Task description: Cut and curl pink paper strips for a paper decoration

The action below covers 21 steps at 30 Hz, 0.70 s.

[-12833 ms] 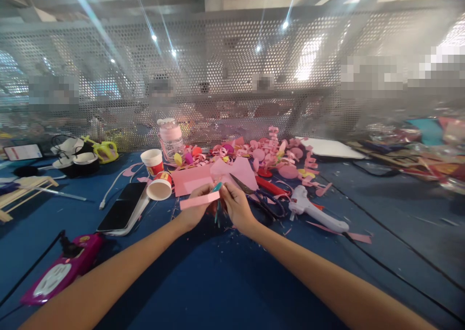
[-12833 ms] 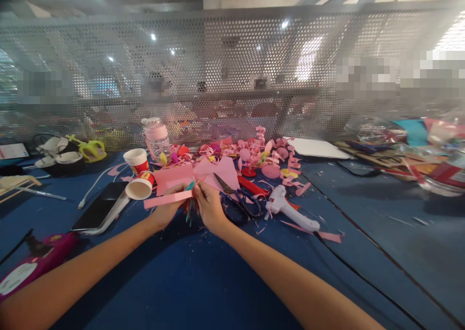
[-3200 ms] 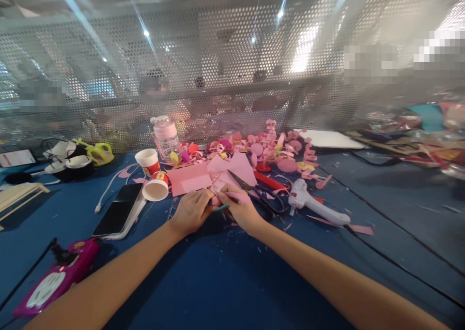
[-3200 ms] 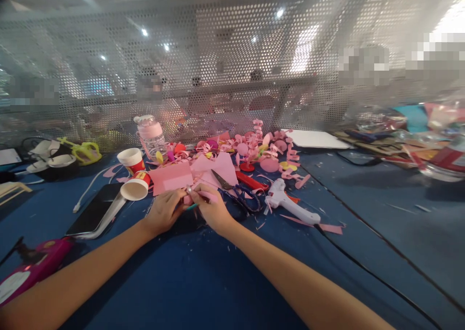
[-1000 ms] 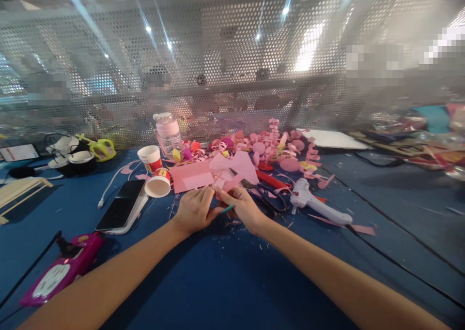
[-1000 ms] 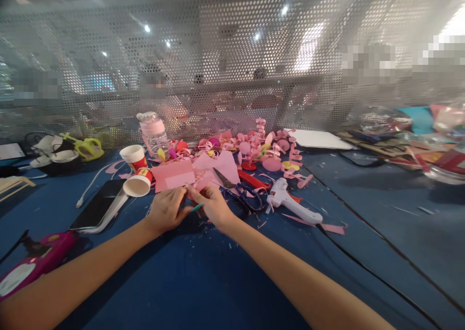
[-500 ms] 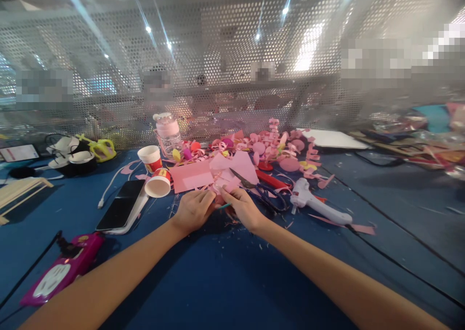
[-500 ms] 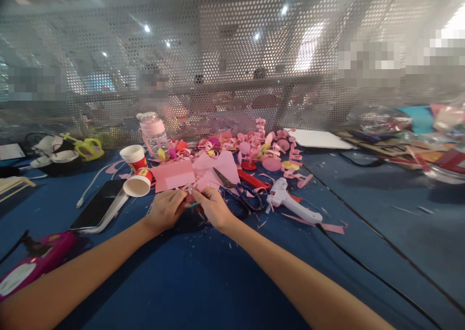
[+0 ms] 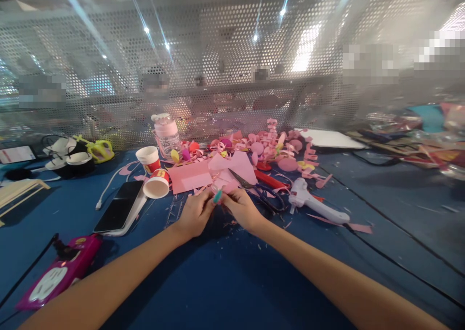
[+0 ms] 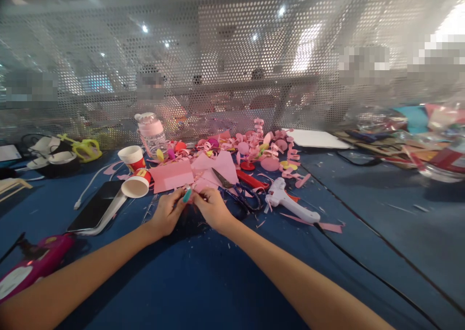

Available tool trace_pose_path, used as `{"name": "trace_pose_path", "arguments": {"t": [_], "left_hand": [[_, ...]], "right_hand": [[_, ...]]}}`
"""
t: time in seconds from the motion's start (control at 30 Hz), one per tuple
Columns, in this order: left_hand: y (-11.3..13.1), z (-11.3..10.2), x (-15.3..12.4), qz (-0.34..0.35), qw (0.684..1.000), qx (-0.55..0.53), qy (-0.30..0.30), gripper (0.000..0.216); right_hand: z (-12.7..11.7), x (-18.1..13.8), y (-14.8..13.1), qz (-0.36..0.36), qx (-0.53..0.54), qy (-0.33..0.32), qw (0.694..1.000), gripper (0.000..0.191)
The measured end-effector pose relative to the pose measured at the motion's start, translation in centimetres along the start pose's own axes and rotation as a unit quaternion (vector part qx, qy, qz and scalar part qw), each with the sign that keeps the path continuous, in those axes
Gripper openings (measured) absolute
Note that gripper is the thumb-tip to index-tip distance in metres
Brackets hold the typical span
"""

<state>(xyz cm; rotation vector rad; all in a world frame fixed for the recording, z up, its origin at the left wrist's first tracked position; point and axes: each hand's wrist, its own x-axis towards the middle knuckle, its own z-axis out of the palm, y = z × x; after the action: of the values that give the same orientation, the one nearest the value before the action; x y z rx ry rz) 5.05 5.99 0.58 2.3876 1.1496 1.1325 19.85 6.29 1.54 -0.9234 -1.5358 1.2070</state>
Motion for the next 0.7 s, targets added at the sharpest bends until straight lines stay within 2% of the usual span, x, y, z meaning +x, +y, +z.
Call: {"name": "trace_pose_path", "arguments": {"t": [0.13, 0.2, 0.37, 0.7], "left_hand": [[0.5, 0.5, 0.0, -0.111, 0.99, -0.079, 0.034, 0.035], [0.5, 0.7, 0.0, -0.143, 0.983, -0.107, 0.05, 0.037], [0.6, 0.8, -0.1, -0.111, 0.985, -0.129, 0.038, 0.038], [0.6, 0.9, 0.0, -0.065, 0.997, -0.011, 0.034, 0.038]], "right_hand": [[0.6, -0.3, -0.1, 0.016, 0.016, 0.015, 1.0, 0.051], [0.8, -0.4, -0.2, 0.031, 0.039, 0.018, 0.999, 0.052], [1.2, -0.4, 0.2, 0.025, 0.055, 0.047, 0.997, 0.048], [1.1, -0.5, 0.4, 0.043, 0.07, 0.063, 0.995, 0.047]]}}
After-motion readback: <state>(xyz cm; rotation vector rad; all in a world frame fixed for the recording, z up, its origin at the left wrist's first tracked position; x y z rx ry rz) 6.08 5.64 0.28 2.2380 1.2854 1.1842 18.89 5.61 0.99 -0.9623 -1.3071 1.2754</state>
